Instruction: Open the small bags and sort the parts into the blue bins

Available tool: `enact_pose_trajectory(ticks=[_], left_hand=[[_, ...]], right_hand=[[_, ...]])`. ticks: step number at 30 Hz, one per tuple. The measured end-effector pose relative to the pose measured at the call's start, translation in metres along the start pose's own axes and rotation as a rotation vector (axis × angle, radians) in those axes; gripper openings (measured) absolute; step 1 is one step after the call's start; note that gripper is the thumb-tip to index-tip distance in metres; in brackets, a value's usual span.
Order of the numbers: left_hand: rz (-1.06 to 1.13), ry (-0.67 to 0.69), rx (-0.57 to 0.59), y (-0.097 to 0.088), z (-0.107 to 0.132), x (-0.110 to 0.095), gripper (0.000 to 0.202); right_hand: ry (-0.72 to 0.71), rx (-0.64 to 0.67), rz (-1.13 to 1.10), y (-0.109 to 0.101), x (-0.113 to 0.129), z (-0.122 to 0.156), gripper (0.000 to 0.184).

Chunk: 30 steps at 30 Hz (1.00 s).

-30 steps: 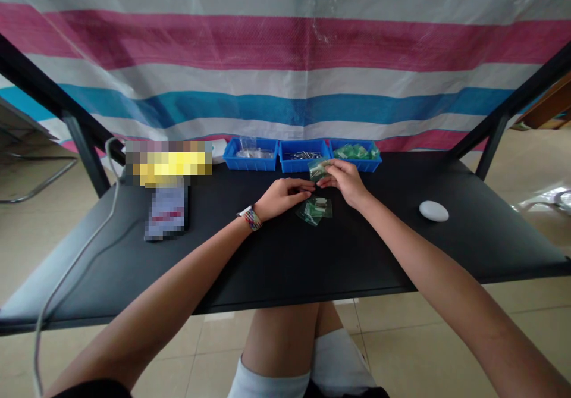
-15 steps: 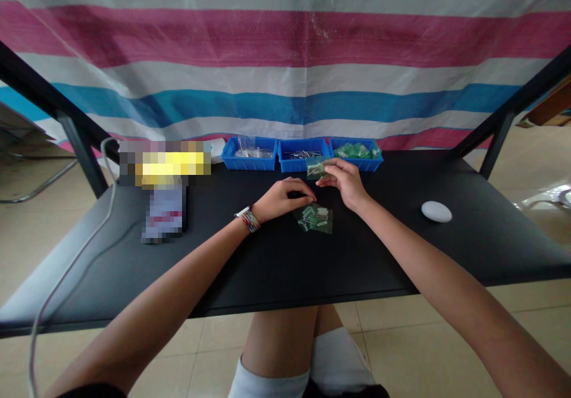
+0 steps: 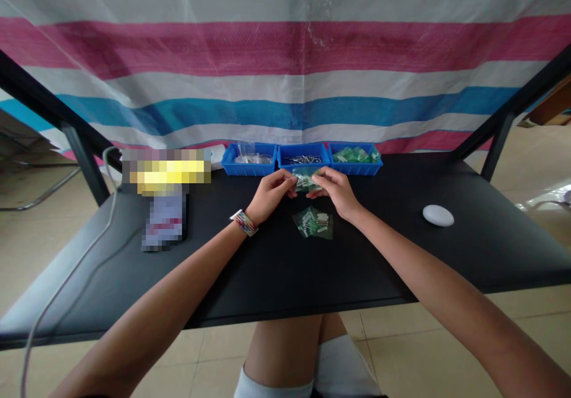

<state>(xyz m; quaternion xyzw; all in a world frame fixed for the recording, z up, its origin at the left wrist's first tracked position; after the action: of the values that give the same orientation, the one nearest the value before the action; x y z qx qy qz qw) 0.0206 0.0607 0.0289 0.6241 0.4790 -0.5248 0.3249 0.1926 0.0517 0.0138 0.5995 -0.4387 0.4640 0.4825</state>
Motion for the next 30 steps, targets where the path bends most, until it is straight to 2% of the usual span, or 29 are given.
enact_pose_trajectory(ticks=[4,9,14,30], left_hand=[[0.006,-0.024,-0.024,-0.0022,-0.0001,0.0013,0.043],[0.037,-0.028,0.01,0.0016,-0.0008,0.0027,0.041],[0.016,-0.03,0.028,0.0016,-0.0007,0.0044,0.038],[0.006,-0.019,-0.012,-0.0023,0.0012,0.0014,0.037]], right_hand=[[0.002,0.024,0.028,-0.0012,0.0003,-0.0036,0.041],[-0.015,0.014,0.029,-0.0047,-0.0021,-0.006,0.042],[-0.012,0.059,0.033,-0.001,0.0004,-0.0035,0.039],[0.006,0.055,0.02,-0.0055,0.0015,-0.0023,0.036]])
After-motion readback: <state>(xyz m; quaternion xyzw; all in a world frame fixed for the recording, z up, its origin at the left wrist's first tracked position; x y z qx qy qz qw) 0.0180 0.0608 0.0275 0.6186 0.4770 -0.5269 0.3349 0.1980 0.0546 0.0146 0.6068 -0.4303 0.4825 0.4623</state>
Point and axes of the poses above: each hand's wrist, its own z-axis away from the middle knuckle, its own y-axis out of the palm, x = y × z, the point moved 8 cm from there along -z, towards the middle knuckle, and after that the axes turned 2 degrees about -z, right-handed, at the moved point
